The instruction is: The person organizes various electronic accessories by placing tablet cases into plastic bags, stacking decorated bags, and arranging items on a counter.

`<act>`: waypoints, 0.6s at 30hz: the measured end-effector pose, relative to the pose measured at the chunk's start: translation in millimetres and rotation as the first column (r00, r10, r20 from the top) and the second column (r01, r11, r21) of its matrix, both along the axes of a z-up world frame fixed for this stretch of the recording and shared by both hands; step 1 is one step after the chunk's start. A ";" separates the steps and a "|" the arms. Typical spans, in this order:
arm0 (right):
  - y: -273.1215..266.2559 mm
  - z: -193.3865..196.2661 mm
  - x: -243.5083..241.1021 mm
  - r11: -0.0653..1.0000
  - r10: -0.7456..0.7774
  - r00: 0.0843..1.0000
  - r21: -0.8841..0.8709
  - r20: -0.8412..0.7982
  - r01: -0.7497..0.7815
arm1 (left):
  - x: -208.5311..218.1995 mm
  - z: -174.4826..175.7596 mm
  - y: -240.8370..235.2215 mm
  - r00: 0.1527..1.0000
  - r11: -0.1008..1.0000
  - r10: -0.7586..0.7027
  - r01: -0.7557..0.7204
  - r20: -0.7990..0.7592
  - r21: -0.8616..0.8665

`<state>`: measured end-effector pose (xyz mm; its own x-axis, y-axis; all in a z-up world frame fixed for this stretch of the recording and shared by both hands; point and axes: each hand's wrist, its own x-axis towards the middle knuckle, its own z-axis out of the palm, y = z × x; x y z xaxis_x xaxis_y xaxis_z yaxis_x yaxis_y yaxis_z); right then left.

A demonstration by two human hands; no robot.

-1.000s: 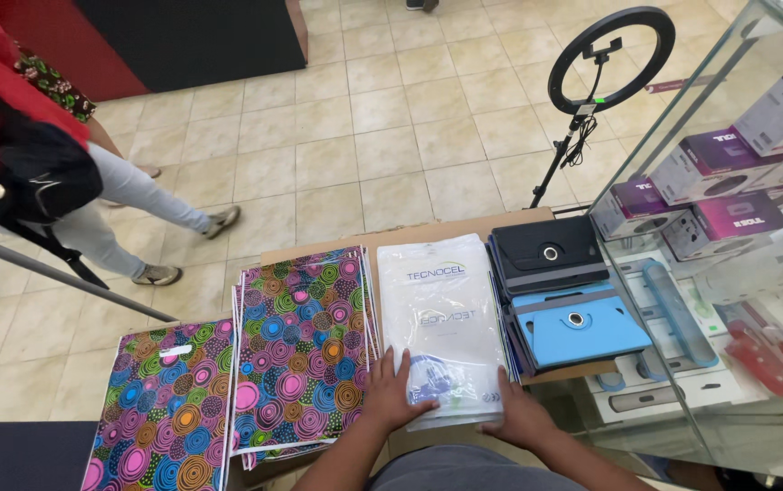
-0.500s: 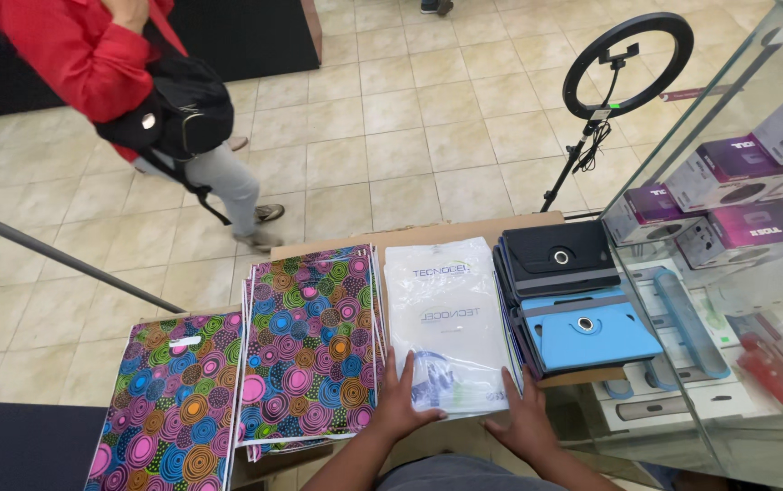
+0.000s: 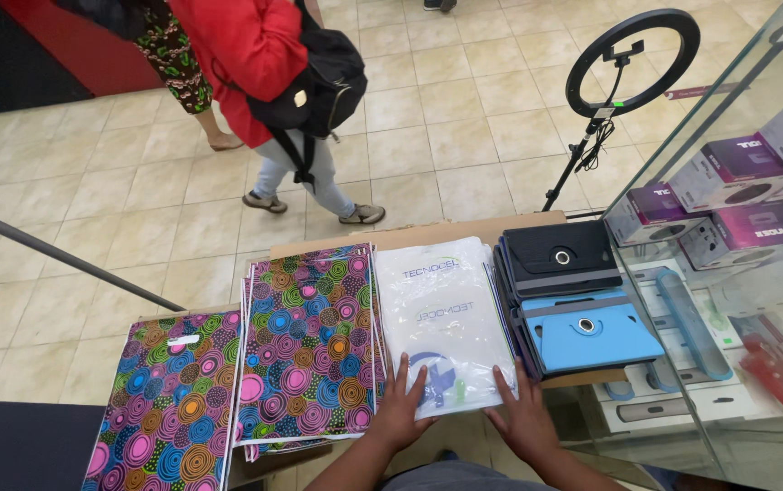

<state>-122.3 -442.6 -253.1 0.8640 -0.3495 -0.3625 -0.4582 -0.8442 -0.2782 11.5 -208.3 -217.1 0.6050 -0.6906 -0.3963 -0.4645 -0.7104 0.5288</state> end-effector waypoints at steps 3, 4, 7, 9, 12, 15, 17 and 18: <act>-0.5 -5.0 0.0 0.989 0.074 0.996 -0.123 -0.055 -0.080 | -0.9 -5.3 -5.0 0.997 0.992 -0.073 0.068 0.039 0.104; -1.1 -6.4 0.6 0.984 0.086 0.992 -0.147 -0.091 -0.099 | -1.3 -2.3 -6.7 0.996 0.983 -0.088 0.081 0.031 0.164; -2.4 -0.4 6.4 0.991 0.047 0.979 -0.110 -0.197 -0.070 | -7.4 -17.0 -10.2 0.998 0.989 -0.053 0.049 0.023 0.140; -2.9 -6.2 5.4 0.987 0.060 0.978 -0.135 -0.199 -0.088 | -9.4 -26.2 -11.1 0.998 0.986 -0.057 0.051 0.037 0.160; -2.0 -15.8 4.6 0.976 0.074 0.977 -0.187 -0.198 -0.111 | -9.4 -25.2 -15.7 0.997 0.976 -0.060 0.050 0.040 0.213; -0.3 -16.1 8.8 0.973 0.068 0.972 -0.199 -0.225 -0.114 | -5.9 -6.1 -23.9 0.998 0.953 -0.060 0.055 0.007 0.299; 0.7 -17.1 10.9 0.976 0.061 0.964 -0.185 -0.258 -0.111 | -3.7 6.4 -29.0 0.998 0.934 -0.058 0.061 -0.018 0.351; 0.8 -19.8 11.1 0.965 0.069 0.968 -0.230 -0.242 -0.126 | -2.5 10.7 -31.5 0.998 0.924 -0.064 0.065 -0.017 0.377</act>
